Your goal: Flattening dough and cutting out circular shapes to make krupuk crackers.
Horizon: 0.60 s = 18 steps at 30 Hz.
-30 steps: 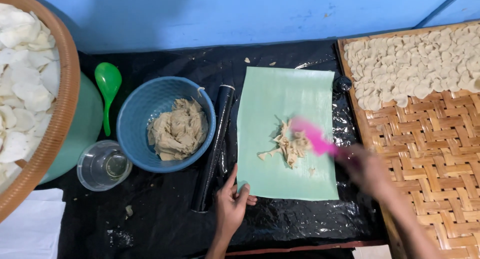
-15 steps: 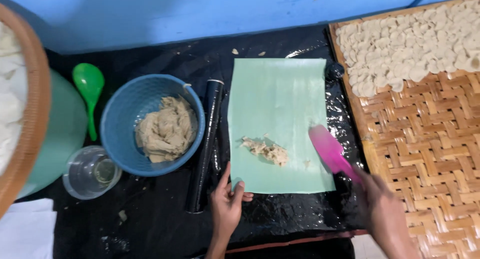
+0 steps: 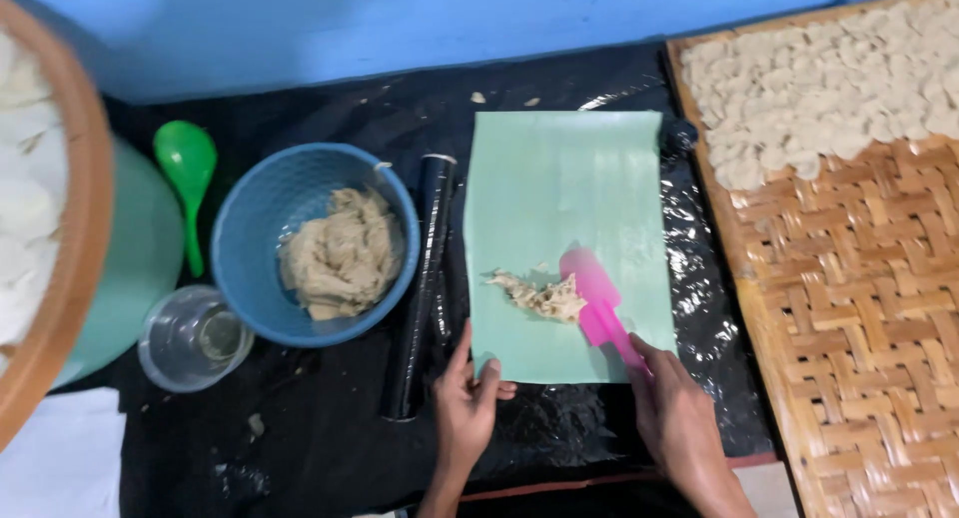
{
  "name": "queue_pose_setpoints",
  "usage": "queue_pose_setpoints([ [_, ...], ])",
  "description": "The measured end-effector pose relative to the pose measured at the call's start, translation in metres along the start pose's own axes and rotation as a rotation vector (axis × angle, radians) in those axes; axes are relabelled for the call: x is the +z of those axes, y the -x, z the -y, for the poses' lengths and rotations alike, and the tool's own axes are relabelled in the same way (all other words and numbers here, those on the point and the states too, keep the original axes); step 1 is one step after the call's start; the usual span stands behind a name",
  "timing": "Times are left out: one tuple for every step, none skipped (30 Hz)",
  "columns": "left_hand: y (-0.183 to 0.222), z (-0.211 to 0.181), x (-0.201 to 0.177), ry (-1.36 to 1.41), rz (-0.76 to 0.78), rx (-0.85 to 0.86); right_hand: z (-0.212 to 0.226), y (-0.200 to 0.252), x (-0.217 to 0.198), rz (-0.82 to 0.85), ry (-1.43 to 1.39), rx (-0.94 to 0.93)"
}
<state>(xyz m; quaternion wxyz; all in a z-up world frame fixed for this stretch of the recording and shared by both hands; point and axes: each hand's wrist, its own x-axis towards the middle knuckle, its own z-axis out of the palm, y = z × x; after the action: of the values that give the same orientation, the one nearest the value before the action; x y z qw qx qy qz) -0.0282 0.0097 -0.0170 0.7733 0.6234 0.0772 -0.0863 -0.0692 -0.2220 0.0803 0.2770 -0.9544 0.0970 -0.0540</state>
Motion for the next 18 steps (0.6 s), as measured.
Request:
queue_pose_setpoints([
  [0.0,-0.001,0.001,0.004,-0.015,0.005,0.011,-0.001,0.002,0.007,-0.001,-0.014],
  [0.001,-0.003,0.003,-0.007,-0.019,0.011,0.021,-0.002,0.003,0.041,0.078,0.069],
  [0.002,-0.003,0.005,-0.018,-0.024,0.016,0.031,-0.003,0.005,0.073,0.159,0.152],
  [0.003,-0.01,0.008,-0.014,-0.037,0.016,0.031,0.001,0.01,0.082,0.161,0.141],
  [0.003,-0.016,0.012,-0.016,-0.018,0.007,0.031,0.004,0.014,0.121,0.211,0.1],
  [0.003,-0.023,0.015,-0.02,0.008,-0.001,0.031,0.008,0.019,0.157,0.262,0.065],
  [0.003,-0.022,0.016,-0.016,0.0,-0.001,0.028,0.009,0.02,0.161,0.264,0.058],
  [0.003,-0.022,0.018,-0.101,0.001,-0.022,0.025,0.012,0.021,0.158,0.238,-0.011],
  [0.002,-0.021,0.02,-0.186,0.002,-0.044,0.022,0.014,0.022,0.155,0.211,-0.08],
  [0.002,-0.024,0.02,-0.183,0.003,-0.045,0.022,0.011,0.015,0.155,0.214,-0.08],
  [0.001,-0.028,0.019,-0.198,0.036,-0.019,0.022,0.009,0.007,0.138,0.226,-0.073],
  [0.001,-0.031,0.019,-0.215,0.072,0.005,0.022,0.009,0.0,0.121,0.238,-0.063],
  [0.003,-0.035,0.019,-0.214,0.076,0.002,0.026,0.009,-0.005,0.121,0.24,-0.059],
  [0.002,-0.04,0.019,-0.27,0.096,0.006,0.03,0.006,-0.011,0.061,0.218,-0.066],
  [0.002,-0.045,0.019,-0.326,0.115,0.01,0.034,0.003,-0.016,0.0,0.195,-0.074],
  [0.002,-0.045,0.019,-0.325,0.112,0.012,0.031,0.006,-0.013,-0.001,0.195,-0.078],
  [0.003,-0.045,0.02,-0.337,0.104,0.008,0.028,0.009,-0.009,0.064,0.154,-0.113],
  [0.002,-0.045,0.019,-0.353,0.101,0.005,0.027,0.012,-0.005,0.125,0.111,-0.143],
])
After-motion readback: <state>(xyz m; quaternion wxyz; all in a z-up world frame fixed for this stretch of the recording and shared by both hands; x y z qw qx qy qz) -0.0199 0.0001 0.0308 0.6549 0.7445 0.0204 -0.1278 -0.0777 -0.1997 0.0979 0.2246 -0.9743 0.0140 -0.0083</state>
